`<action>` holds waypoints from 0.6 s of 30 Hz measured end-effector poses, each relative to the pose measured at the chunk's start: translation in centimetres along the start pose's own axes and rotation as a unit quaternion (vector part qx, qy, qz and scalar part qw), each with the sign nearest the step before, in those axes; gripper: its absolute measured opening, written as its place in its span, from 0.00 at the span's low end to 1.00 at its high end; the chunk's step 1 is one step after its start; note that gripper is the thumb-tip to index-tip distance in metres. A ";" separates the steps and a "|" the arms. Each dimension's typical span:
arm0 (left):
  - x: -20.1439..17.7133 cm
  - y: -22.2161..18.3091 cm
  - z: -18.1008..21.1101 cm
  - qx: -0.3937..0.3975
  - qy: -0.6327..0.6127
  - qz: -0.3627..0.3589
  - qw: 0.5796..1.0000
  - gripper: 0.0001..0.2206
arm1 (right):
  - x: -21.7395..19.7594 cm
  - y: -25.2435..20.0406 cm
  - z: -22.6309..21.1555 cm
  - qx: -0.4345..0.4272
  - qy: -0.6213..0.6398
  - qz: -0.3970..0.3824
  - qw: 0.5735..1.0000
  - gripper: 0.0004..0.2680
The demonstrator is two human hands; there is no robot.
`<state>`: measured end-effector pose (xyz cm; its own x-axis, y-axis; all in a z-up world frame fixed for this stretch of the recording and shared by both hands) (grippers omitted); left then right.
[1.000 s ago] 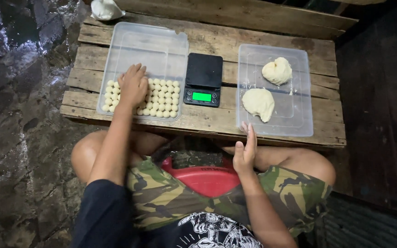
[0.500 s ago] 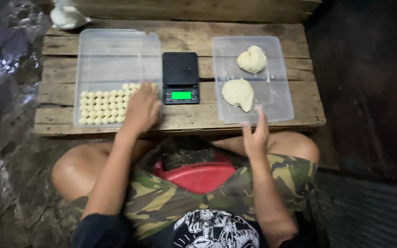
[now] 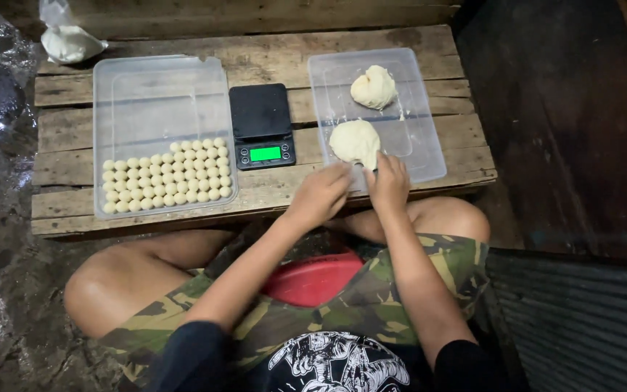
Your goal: Portioning dough into small pieces, weighing them on a digital scale for uniformity, and rolling them into small balls.
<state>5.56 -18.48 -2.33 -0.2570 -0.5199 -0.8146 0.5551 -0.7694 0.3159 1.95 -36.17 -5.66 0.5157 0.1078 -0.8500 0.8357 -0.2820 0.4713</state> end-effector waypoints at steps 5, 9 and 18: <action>6.8 6.5 -1.3 0.071 0.186 -0.074 0.977 0.39 | -1.6 0.8 -0.7 -0.020 0.108 0.038 0.993 0.07; 7.9 6.9 -1.9 0.043 0.161 -0.055 0.984 0.34 | -0.5 0.1 2.0 0.013 0.145 0.028 0.989 0.04; 9.4 6.4 -2.6 0.032 0.154 0.005 0.987 0.39 | -0.9 0.5 -0.1 -0.015 0.097 0.028 0.995 0.12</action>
Point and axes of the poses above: each hand's wrist, its own y-axis towards the middle knuckle, its own x-axis out of the palm, z = x × y, the point moved 7 cm from there along y, towards the middle knuckle
